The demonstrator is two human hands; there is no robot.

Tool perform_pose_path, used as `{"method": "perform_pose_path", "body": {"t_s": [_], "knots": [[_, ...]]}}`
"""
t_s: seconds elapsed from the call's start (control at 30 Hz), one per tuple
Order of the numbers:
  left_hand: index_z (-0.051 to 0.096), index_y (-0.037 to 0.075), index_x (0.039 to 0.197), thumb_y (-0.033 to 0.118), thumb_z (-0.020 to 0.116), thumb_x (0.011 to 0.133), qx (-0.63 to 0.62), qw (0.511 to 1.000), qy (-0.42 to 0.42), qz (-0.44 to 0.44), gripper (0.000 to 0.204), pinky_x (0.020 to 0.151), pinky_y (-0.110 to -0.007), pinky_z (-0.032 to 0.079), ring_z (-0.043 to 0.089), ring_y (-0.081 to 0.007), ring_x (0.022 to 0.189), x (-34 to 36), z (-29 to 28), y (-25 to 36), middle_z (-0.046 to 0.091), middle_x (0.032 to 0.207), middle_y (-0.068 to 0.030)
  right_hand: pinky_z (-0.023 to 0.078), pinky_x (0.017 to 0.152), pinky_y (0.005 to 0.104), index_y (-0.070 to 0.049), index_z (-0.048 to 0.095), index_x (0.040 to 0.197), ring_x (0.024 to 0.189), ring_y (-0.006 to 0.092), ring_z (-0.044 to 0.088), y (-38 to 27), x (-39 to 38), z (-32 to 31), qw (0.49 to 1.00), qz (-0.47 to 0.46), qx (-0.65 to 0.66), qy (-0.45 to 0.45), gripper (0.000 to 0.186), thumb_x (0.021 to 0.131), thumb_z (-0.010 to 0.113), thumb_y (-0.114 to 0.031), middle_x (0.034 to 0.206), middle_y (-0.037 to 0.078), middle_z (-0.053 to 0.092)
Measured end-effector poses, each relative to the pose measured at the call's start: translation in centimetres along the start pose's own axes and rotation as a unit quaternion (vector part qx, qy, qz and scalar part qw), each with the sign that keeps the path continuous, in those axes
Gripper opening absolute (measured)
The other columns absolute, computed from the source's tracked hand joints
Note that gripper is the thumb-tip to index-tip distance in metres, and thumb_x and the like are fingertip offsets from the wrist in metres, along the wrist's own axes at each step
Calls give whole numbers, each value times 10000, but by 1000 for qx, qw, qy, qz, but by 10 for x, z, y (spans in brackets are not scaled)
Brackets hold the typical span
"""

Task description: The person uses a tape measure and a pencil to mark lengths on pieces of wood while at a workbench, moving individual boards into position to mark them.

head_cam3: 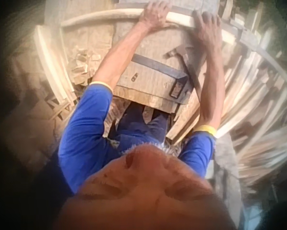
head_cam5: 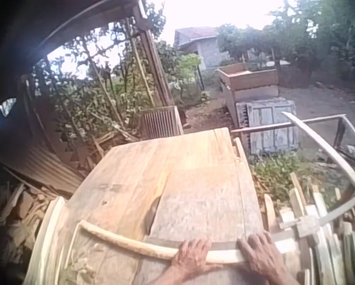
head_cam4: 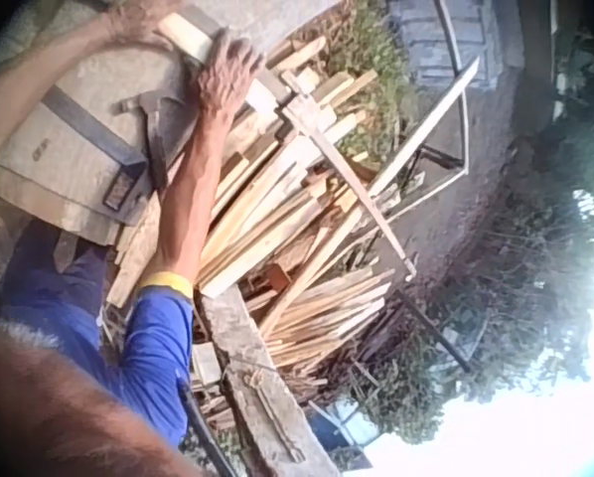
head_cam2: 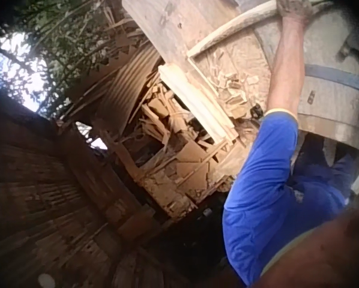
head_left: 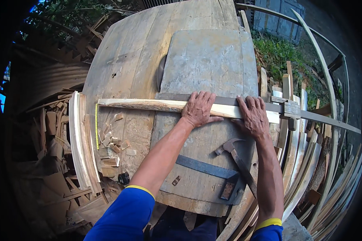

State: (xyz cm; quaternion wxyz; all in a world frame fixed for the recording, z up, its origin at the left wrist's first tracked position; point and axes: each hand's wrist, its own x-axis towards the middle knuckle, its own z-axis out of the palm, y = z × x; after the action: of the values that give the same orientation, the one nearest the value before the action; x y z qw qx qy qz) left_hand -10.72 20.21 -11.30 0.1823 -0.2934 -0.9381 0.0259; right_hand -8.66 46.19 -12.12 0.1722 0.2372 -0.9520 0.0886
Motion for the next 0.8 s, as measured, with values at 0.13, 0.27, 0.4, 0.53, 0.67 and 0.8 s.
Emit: {"method": "perform_pose_path", "body": {"t_s": [0.13,0.27,0.4,0.53,0.67,0.8], "knots": [[535,-26,1372,764,633,795,6,1000,18,6,983,1054,-470,394,549,-312,1178,-2,4,-3,594,1255,-152,286,1189,509,-123,450,1522,1295,336,469,4,1,0,1000,-8,1,12,828,856,713,-538,1307,162,520],[515,-40,1398,660,627,849,-4,1000,19,16,896,1037,-483,424,572,-345,1171,-7,2,-9,605,1247,-192,324,1174,485,-102,430,1535,1290,348,477,15,2,11,997,-57,33,38,802,841,755,-339,1324,167,518],[510,-29,1402,552,646,845,32,995,79,51,817,1014,-474,459,587,-352,1136,-9,19,-16,605,1227,-201,371,1171,443,-79,433,1537,1332,360,471,27,2,18,994,-78,71,14,836,761,743,-79,1451,165,501],[490,-34,1435,472,624,862,47,993,90,67,776,1069,-481,440,577,-391,1212,-7,25,-17,602,1294,-245,350,1224,449,-96,458,1534,1416,336,443,40,1,19,996,-85,10,23,774,803,715,-111,1535,158,469],[500,-41,1426,446,592,872,57,991,104,68,744,1088,-477,436,576,-402,1215,-9,19,-20,603,1293,-261,335,1228,394,0,401,1549,1505,372,348,24,9,-21,989,-30,109,-94,872,709,634,-42,1616,227,373],[561,-178,1250,437,609,763,13,995,81,62,786,1058,-514,461,596,-493,1148,-5,7,-8,609,1199,-380,434,1145,393,43,553,1417,1308,371,585,34,9,-21,988,13,143,-60,705,716,564,-29,1446,257,569]]}}
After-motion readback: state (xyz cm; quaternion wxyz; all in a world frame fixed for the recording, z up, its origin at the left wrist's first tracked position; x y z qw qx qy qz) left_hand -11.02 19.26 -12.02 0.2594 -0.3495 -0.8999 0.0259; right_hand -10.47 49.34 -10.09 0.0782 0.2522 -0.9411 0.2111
